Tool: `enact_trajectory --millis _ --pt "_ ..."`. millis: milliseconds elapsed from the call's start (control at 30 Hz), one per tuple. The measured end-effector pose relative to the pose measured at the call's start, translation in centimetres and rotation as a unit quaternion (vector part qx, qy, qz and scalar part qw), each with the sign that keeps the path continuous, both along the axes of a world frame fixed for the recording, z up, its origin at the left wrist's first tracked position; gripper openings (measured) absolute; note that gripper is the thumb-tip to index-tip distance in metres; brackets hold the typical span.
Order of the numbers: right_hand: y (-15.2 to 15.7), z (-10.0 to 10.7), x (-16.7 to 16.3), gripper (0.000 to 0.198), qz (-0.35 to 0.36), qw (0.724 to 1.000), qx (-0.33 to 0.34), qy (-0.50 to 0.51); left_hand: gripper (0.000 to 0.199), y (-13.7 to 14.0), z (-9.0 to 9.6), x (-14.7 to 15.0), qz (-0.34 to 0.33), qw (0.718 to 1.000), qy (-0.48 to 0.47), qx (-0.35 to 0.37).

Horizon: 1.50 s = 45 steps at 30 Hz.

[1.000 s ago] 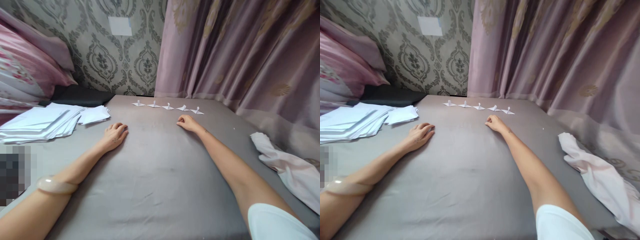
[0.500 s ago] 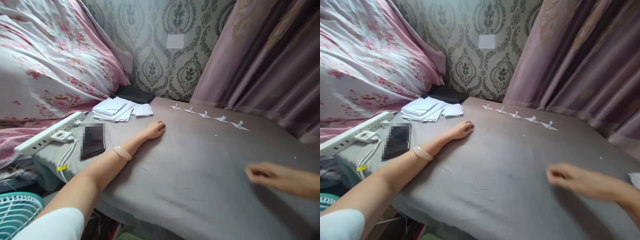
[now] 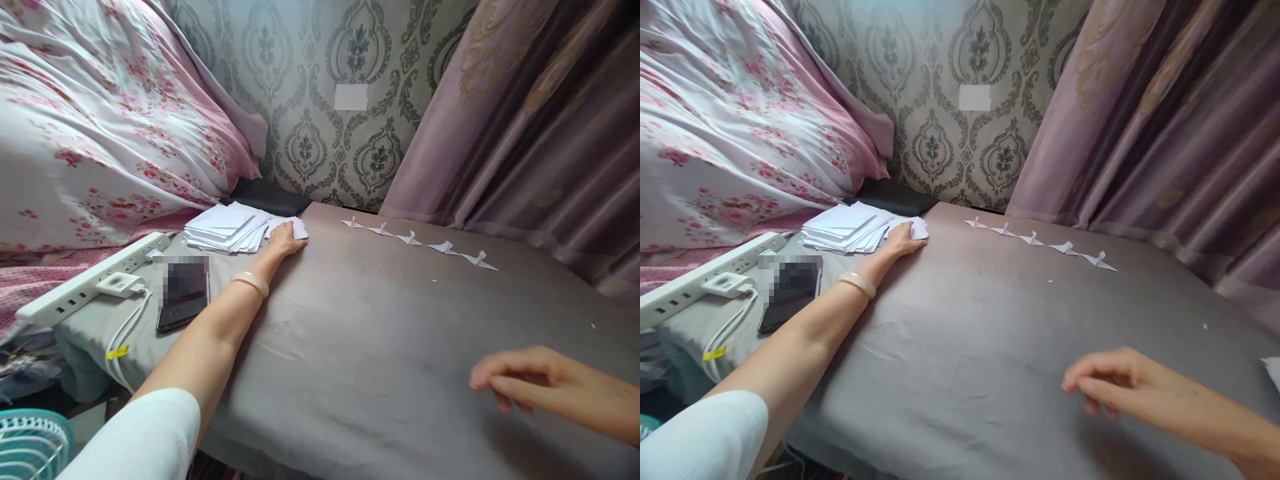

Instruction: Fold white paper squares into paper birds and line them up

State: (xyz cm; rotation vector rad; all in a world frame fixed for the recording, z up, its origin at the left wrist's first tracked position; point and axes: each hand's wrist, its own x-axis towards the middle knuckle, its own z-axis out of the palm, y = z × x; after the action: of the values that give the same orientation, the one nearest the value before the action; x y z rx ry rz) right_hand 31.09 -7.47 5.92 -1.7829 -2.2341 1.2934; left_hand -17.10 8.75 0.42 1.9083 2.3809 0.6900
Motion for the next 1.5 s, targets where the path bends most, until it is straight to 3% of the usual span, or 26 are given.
enact_trajectory --millis 67,133,300,400,533,833,967,1067,1133,1167,1233,1300,1367,1433,1500 --pt "2.8 1.1 -3.6 0.041 0.047 0.997 -0.049 0.043 0.067 0.1 -0.4 -0.2 0.008 1.000 -0.003 -0.010" --pt "5.1 1.0 -6.6 0.044 0.040 0.995 -0.038 0.081 0.065 0.2 -0.7 -0.4 0.016 1.000 -0.005 -0.014" --pt "8.5 -2.6 -10.5 0.043 -0.011 0.970 -0.047 0.236 0.062 0.4 -1.0 -0.7 0.027 0.999 -0.009 -0.018" --pt "9.3 -4.5 -10.8 0.041 -0.058 0.958 -0.064 0.274 0.062 0.7 -1.0 -0.8 0.031 0.999 -0.015 -0.018" --pt "9.5 -5.4 -10.1 0.037 -0.121 0.931 -0.062 0.340 0.063 0.8 -1.0 -0.8 0.038 0.999 -0.030 -0.012" --pt "9.4 -5.8 -10.0 0.034 -0.128 0.921 -0.073 0.360 0.035 0.6 -1.5 -1.2 0.011 0.999 -0.021 0.042" --pt "9.3 -5.5 -10.2 0.035 -0.126 0.920 -0.067 0.366 0.030 0.0 -0.6 -1.1 -0.001 0.995 -0.011 0.102" --pt "9.3 -5.8 -10.2 0.033 -0.124 0.916 -0.059 0.376 0.037 -0.6 0.9 0.2 -0.005 0.979 -0.034 0.202" --pt "9.4 -6.1 -10.3 0.032 -0.120 0.914 -0.051 0.383 0.029 -1.0 1.8 2.1 -0.062 0.928 -0.201 0.307" --pt "9.3 -6.3 -10.3 0.032 -0.121 0.913 -0.047 0.387 0.026 -1.2 2.1 3.4 -0.097 0.901 -0.299 0.299" --pt "9.2 -6.4 -10.5 0.032 -0.135 0.905 -0.034 0.402 0.032 -1.8 2.3 6.4 -0.141 0.881 -0.368 0.262" --pt "9.1 -6.2 -10.7 0.034 -0.172 0.890 -0.014 0.423 0.033 -2.6 2.2 9.6 -0.198 0.792 -0.558 0.152" --pt "9.0 -5.9 -10.7 0.039 -0.216 0.876 0.020 0.430 0.037 -3.8 1.9 12.4 -0.217 0.710 -0.667 0.059" --pt "8.7 -5.6 -10.7 0.043 -0.221 0.873 0.055 0.432 0.038 -5.0 1.6 14.4 -0.208 0.671 -0.712 -0.008" --pt "8.4 -5.3 -10.8 0.046 -0.207 0.873 0.077 0.434 0.037 -6.1 1.4 15.5 -0.203 0.655 -0.725 -0.062"
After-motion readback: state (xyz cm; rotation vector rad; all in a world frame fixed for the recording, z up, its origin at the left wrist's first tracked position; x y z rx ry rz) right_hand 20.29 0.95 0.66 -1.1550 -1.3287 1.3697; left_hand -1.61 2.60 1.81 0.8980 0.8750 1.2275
